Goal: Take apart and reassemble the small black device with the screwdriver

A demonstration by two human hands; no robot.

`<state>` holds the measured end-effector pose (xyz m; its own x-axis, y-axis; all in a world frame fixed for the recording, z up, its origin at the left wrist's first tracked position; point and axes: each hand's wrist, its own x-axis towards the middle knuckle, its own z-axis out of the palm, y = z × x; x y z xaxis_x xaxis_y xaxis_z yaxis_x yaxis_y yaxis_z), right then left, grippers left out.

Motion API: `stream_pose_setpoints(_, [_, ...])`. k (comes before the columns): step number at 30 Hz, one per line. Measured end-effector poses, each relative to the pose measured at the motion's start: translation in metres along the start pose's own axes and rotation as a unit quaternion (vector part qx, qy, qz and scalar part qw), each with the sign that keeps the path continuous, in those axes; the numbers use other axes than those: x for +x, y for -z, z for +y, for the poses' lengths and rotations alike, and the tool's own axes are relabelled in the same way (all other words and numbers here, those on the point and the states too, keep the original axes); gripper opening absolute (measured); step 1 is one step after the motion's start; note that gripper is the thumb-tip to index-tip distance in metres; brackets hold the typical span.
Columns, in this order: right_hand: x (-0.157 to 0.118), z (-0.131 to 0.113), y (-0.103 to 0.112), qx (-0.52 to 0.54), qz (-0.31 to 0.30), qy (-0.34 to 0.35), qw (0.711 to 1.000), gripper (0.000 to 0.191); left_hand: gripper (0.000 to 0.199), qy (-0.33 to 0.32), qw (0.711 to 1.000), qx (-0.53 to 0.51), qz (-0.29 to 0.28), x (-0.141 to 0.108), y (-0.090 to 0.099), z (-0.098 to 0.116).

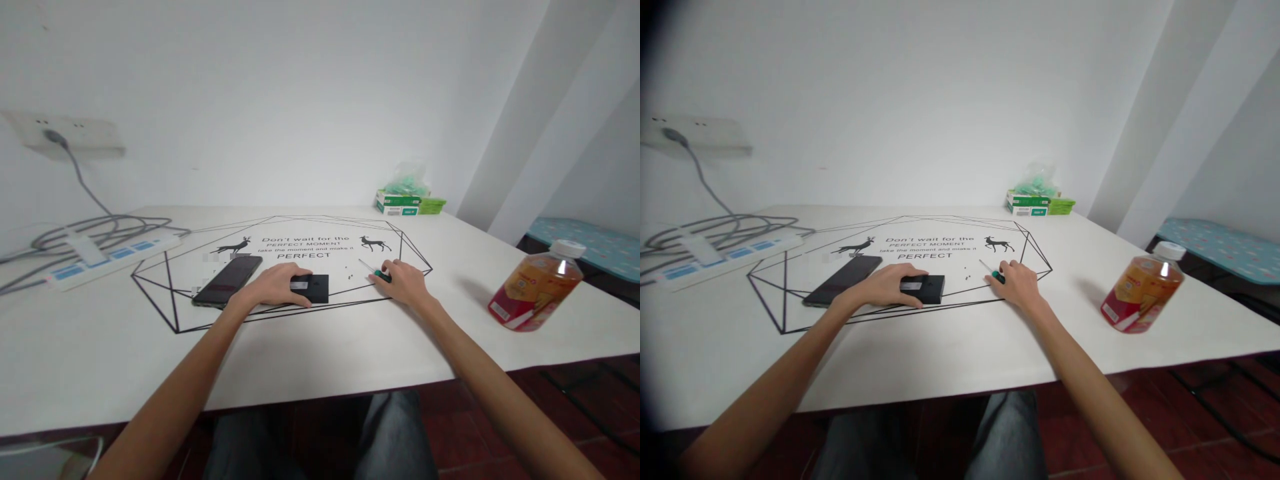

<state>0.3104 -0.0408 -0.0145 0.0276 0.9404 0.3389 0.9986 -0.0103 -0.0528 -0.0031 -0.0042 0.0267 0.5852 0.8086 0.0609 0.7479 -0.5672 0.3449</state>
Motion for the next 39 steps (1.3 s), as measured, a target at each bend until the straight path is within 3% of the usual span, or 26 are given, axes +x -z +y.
stream_pose_setpoints(3, [-0.002, -0.004, 0.003, 0.009, 0.09, -0.004, 0.996, 0.044, 0.061, 0.034, 0.992, -0.093, 0.074, 0.003, 0.003, 0.006])
stream_pose_setpoints(6, [-0.004, -0.017, 0.009, 0.056, 0.189, 0.011, 0.98, 0.042, 0.053, 0.047, 0.941, -0.266, 0.203, 0.009, 0.003, 0.015])
stream_pose_setpoints(8, [-0.003, -0.035, 0.012, 0.098, 0.218, 0.023, 0.971, 0.043, 0.052, 0.06, 0.862, -0.434, 0.253, 0.013, 0.0, 0.023])
stream_pose_setpoints(10, [-0.001, -0.059, 0.014, 0.126, 0.2, 0.039, 0.971, 0.045, 0.053, 0.065, 0.762, -0.609, 0.212, 0.016, -0.005, 0.032])
stream_pose_setpoints(12, [0.004, -0.085, 0.015, 0.127, 0.175, 0.063, 0.974, 0.051, 0.049, 0.049, 0.674, -0.719, 0.163, 0.017, -0.011, 0.04])
stream_pose_setpoints(14, [0.01, -0.109, 0.016, 0.127, 0.168, 0.086, 0.974, 0.054, 0.041, 0.063, 0.613, -0.77, 0.162, 0.017, -0.017, 0.045])
stream_pose_setpoints(16, [0.015, -0.125, 0.017, 0.123, 0.167, 0.089, 0.974, 0.054, 0.035, 0.109, 0.582, -0.787, 0.172, 0.017, -0.019, 0.046])
stream_pose_setpoints(21, [0.014, -0.124, 0.02, 0.129, 0.17, 0.119, 0.97, 0.036, 0.03, 0.161, 0.555, -0.79, 0.203, 0.017, -0.011, 0.035])
stream_pose_setpoints(27, [0.005, -0.116, 0.016, 0.094, 0.149, 0.254, 0.951, 0.051, 0.025, 0.183, 0.604, -0.733, 0.252, 0.014, -0.006, 0.025])
stream_pose_setpoints(34, [0.007, -0.116, 0.01, 0.054, 0.21, 0.292, 0.932, 0.045, 0.025, 0.218, 0.636, -0.708, 0.216, 0.012, -0.006, 0.027])
stream_pose_setpoints(39, [0.01, -0.114, 0.01, 0.056, 0.222, 0.301, 0.926, 0.042, 0.022, 0.235, 0.624, -0.722, 0.185, 0.012, 0.0, 0.024])
